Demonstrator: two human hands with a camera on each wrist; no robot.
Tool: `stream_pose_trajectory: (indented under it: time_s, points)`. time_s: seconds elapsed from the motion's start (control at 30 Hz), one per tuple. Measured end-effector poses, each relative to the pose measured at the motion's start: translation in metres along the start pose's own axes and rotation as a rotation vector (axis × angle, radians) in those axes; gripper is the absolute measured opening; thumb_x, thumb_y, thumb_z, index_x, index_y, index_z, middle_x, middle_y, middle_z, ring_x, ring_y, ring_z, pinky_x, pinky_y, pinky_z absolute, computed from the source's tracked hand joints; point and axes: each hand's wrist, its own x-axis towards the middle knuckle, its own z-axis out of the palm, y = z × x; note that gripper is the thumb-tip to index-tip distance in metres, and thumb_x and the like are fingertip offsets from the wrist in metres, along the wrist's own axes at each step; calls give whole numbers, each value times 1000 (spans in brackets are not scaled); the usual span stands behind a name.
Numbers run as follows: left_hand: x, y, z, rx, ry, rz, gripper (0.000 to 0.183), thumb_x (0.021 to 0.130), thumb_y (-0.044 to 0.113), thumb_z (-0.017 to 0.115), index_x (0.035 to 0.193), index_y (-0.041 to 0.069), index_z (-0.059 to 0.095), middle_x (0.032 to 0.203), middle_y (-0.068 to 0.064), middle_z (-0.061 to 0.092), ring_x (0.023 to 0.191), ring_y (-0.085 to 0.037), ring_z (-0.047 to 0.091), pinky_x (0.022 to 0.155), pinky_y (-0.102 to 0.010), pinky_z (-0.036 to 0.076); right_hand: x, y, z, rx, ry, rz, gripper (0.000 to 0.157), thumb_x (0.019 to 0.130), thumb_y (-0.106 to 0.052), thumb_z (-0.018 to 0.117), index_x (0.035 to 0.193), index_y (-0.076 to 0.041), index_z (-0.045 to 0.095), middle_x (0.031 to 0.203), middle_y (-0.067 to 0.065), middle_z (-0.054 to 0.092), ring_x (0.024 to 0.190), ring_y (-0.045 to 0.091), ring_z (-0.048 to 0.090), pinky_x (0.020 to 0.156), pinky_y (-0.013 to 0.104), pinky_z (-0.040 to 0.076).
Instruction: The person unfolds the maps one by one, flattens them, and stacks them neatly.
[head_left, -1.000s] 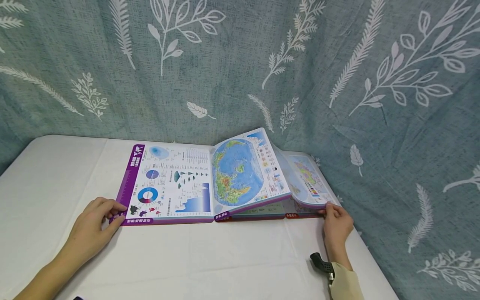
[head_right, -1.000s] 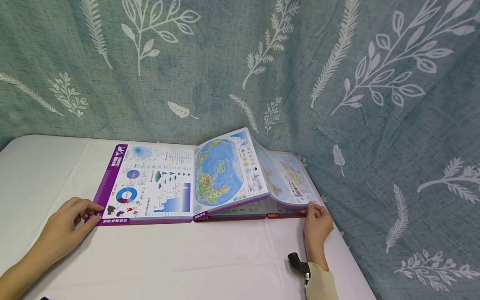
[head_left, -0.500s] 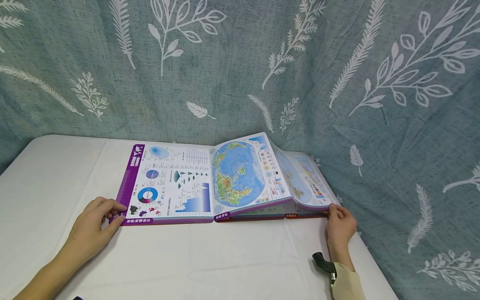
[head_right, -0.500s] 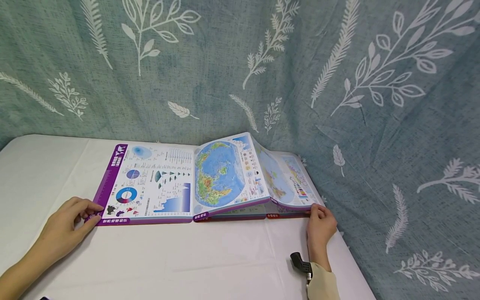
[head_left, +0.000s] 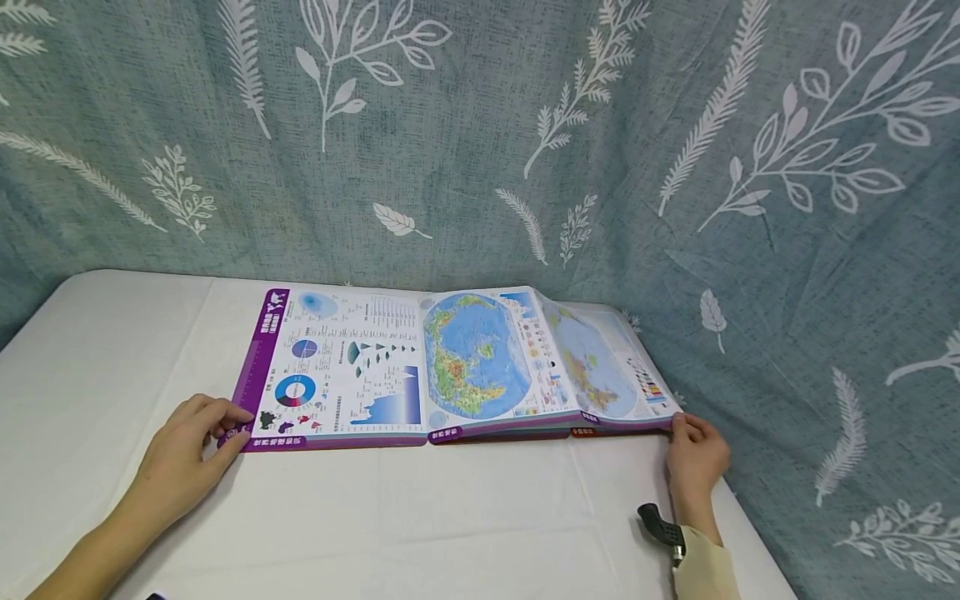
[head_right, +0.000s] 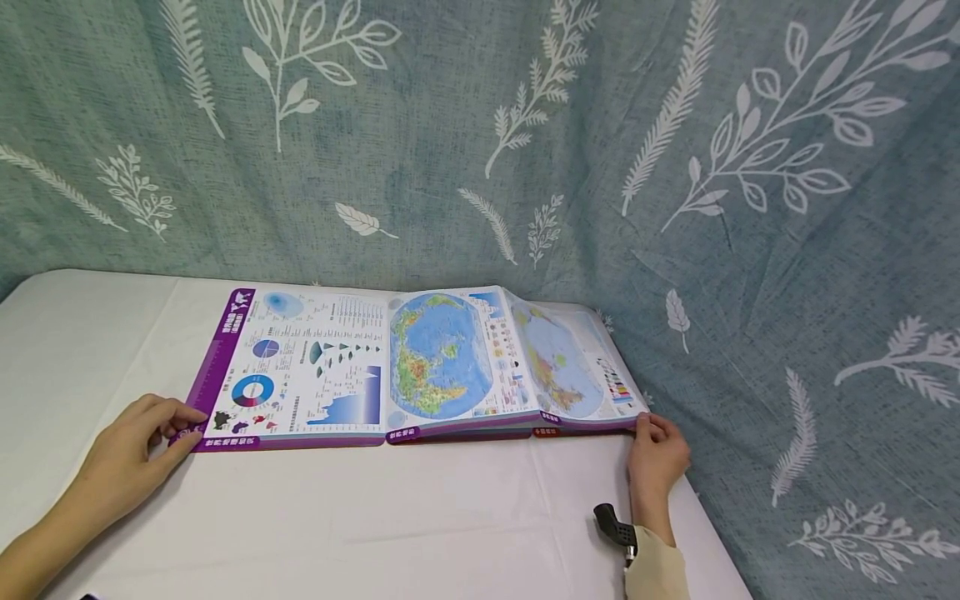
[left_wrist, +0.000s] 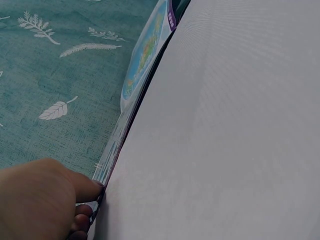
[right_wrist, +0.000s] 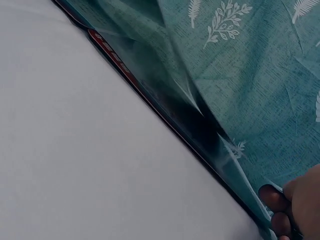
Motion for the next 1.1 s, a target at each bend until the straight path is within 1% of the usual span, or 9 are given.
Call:
stream_pose_trajectory:
  time_s: [0.07, 0.27, 0.33, 0.43, 0.57, 0.7, 0.97, 1.03, 1.1]
  points:
    - [0, 0, 0, -2, 1, 4, 21, 85, 2, 84, 101, 11, 74, 95, -2, 59, 84, -10, 45, 70, -16, 36, 2, 2, -3, -8, 1, -4, 37, 106, -32, 64, 124, -1, 73, 88, 0, 76, 64, -9, 52, 62, 17, 40]
    - [0, 0, -1, -3, 2, 14, 21, 85, 2, 84, 101, 11, 74, 94, -2, 60, 83, -10, 46, 70, -16, 36, 5, 8, -9, -2, -2, -22, 36, 104, -32, 67, 121, -2, 74, 67, -29, 58, 63, -10, 51, 65, 19, 39]
    - [0, -1, -1, -1, -1, 14, 22, 85, 2, 84, 102, 11, 74, 95, -2, 60, 83, -10, 45, 70, -16, 36, 6, 10, -10, -24, 0, -29, 35, 104, -32, 66, 120, -2, 75, 70, -23, 64, 65, -9, 50, 67, 21, 40]
    - [-1, -1, -2, 0, -2, 14, 22, 85, 2, 84, 102, 12, 74, 95, -2, 60, 83, -9, 45, 70, -15, 35, 6, 11, -11, -67, 7, -27, 34, 105, -32, 65, 120, -3, 75, 84, 1, 76, 68, -6, 50, 71, 25, 39]
    - [-2, -1, -4, 5, -6, 7, 21, 86, 3, 83, 103, 12, 74, 96, -2, 60, 83, -9, 45, 70, -15, 36, 6, 13, -12, -101, 14, -27, 32, 106, -30, 64, 120, -4, 75, 102, 17, 77, 70, -3, 50, 73, 28, 39]
    - [-3, -1, -4, 5, -12, -4, 21, 86, 3, 83, 103, 11, 74, 96, -2, 60, 84, -10, 45, 70, -15, 36, 7, 13, -13, -97, 17, -19, 30, 105, -29, 64, 119, -5, 76, 94, 11, 76, 68, -4, 51, 72, 26, 39]
    - [-2, -3, -3, 4, -2, 12, 21, 85, 2, 84, 102, 11, 74, 95, -2, 60, 83, -8, 45, 70, -15, 35, 7, 13, -16, -57, 39, 19, 30, 103, -30, 66, 117, -6, 78, 70, -23, 60, 69, -4, 51, 74, 25, 38]
    - [-2, -3, -3, 7, -4, 9, 21, 85, 2, 84, 102, 11, 74, 95, -2, 60, 83, -8, 45, 69, -15, 35, 6, 13, -15, -50, 44, 23, 30, 102, -30, 67, 116, -7, 78, 68, -26, 57, 70, -4, 51, 74, 24, 37]
    - [-2, -3, -4, 9, -4, 5, 21, 85, 3, 84, 102, 11, 74, 95, -2, 60, 83, -8, 45, 69, -15, 35, 5, 14, -15, -47, 43, 26, 31, 101, -31, 66, 117, -7, 77, 74, -20, 62, 72, -4, 51, 73, 22, 38]
